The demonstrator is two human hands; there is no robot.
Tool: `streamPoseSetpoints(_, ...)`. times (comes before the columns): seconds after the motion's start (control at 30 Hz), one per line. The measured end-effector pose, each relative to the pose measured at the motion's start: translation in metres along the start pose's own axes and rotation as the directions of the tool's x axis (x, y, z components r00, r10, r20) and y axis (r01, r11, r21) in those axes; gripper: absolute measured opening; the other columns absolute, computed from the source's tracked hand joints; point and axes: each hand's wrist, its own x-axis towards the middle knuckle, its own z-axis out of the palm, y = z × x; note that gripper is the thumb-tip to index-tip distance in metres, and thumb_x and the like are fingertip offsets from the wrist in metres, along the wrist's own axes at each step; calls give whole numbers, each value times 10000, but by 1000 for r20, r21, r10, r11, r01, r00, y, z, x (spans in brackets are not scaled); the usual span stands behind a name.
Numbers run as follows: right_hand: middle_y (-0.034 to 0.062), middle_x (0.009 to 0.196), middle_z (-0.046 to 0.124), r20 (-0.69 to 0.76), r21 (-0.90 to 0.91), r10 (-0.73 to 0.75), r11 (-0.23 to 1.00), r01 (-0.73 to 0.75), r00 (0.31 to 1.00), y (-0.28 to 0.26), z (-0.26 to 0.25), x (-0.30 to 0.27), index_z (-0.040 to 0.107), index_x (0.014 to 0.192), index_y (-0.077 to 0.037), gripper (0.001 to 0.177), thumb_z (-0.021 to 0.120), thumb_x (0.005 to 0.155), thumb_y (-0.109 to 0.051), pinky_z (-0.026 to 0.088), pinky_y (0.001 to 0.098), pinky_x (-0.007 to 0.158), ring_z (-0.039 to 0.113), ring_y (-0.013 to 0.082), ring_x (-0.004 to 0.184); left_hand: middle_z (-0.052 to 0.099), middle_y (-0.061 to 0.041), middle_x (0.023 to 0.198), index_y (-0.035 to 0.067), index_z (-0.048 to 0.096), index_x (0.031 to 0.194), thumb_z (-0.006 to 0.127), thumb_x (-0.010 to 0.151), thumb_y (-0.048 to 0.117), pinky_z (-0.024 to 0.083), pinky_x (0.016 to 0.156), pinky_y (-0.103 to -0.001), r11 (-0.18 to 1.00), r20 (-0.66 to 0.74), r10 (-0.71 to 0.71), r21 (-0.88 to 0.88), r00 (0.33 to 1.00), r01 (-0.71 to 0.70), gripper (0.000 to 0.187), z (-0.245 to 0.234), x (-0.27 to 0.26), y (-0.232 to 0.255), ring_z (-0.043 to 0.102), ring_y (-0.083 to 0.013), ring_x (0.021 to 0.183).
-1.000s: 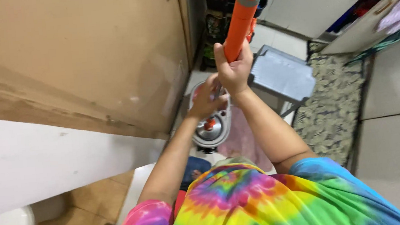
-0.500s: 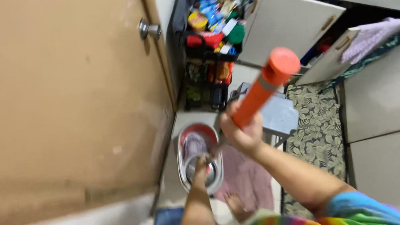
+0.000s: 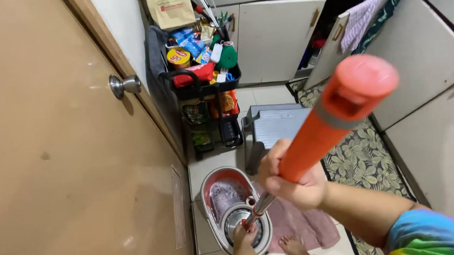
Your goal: Prepare a mop and bucket and mop the tiled floor in a bathroom.
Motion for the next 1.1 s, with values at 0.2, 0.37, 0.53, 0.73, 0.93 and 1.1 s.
streamPoseSetpoints(0.2,54,744,512,70,78,-33,997,27,997,-4,1,7,466,1026,-55,179,624,989,20,415,320,590,486,155,638,585,-187,985,14,592,1040,506,999,233,496,890,-506,962,-127,-63,-273,990,26,239,-18,14,0,573,-321,891)
streamPoseSetpoints(0.37,54,723,522,61,134,-34,991,25,998,-7,5,11,490,1011,-58,173,652,984,-4,406,311,544,484,142,587,584,-189,1003,1,588,1018,527,990,214,504,921,-495,933,-70,-8,-358,998,-17,223,-28,17,-1,570,-327,941)
streamPoseSetpoints(0.53,43,690,538,50,126,-43,991,36,998,-9,7,17,502,1005,-69,166,666,988,-57,422,286,524,498,126,549,584,-177,996,-2,587,979,538,984,173,515,928,-501,914,-16,96,-395,995,-94,182,-33,23,-5,580,-312,966)
streamPoseSetpoints(0.73,33,689,548,29,81,-47,996,45,998,-10,4,14,509,1007,-83,162,671,1011,-83,429,297,543,500,116,560,584,-162,987,-5,585,931,549,976,124,530,937,-509,887,43,209,-429,977,-170,142,-37,32,-20,593,-295,998)
streamPoseSetpoints(0.93,26,682,558,4,51,-47,998,47,999,-15,5,8,517,1010,-95,164,681,1001,-96,435,315,546,509,121,543,574,-173,887,63,568,909,605,941,171,550,845,-594,933,27,251,-271,968,-235,119,-42,34,-22,575,-342,848)
streamPoseSetpoints(1.1,46,663,540,38,128,-2,992,-2,999,-9,7,13,530,960,-89,148,671,961,-45,404,310,528,489,133,526,640,-148,858,108,630,999,569,874,142,555,698,-495,769,-29,607,272,794,-578,143,10,-22,7,637,-277,726)
